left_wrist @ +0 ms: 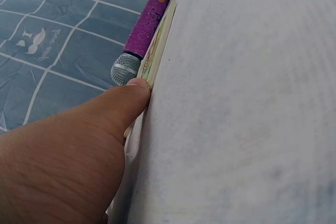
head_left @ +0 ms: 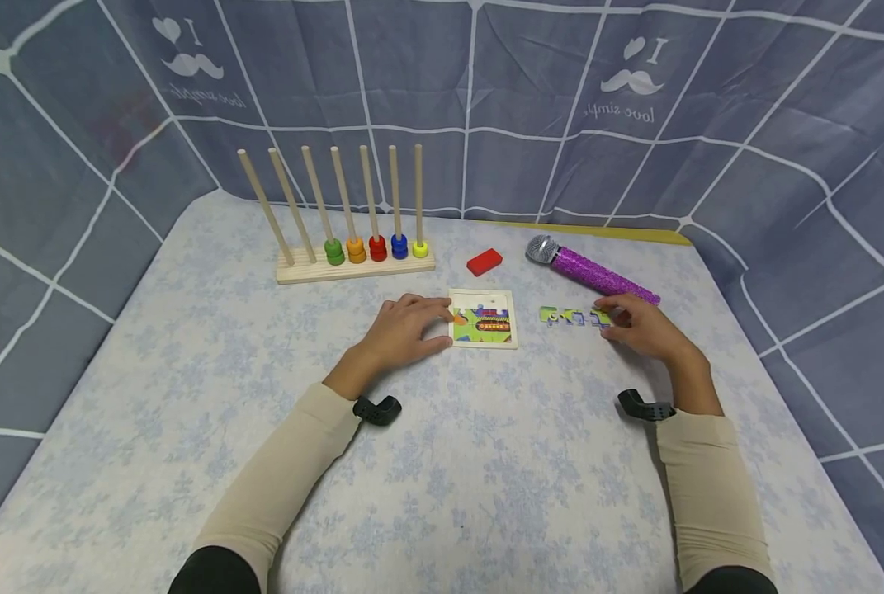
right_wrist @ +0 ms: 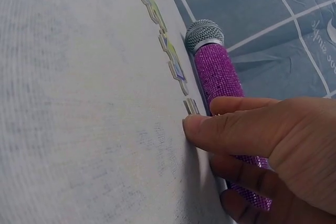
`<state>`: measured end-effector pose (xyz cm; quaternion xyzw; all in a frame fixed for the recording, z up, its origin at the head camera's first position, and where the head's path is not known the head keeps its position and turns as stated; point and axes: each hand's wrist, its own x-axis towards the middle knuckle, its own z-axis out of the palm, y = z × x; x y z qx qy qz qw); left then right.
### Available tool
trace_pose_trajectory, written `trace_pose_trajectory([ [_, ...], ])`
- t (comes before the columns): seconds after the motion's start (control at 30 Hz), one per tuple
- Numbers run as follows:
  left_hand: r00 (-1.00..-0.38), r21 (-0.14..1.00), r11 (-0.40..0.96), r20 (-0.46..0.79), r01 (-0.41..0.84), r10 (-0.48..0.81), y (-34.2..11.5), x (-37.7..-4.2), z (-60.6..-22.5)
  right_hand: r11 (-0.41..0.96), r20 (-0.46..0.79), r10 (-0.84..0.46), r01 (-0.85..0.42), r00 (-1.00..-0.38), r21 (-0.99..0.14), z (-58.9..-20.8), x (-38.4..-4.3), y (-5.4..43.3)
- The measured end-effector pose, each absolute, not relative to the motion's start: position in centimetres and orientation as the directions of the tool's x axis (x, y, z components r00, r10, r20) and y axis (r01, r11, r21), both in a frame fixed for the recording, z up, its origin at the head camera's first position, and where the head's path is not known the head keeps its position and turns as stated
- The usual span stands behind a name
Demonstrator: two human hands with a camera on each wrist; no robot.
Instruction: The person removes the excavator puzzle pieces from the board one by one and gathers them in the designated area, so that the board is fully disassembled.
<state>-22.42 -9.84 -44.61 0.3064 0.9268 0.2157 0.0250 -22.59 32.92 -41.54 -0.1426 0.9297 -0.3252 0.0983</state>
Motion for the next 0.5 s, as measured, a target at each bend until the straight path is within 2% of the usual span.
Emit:
trace_pose_trajectory([
  [0.5, -0.812, 0.407, 0.723, 0.088, 0.558, 0.577, -9.84, -22.4, -44.77, 0.756, -0.126, -0.319, -0.172, -0.939, -0.631, -41.55, -22.44, 32.8],
])
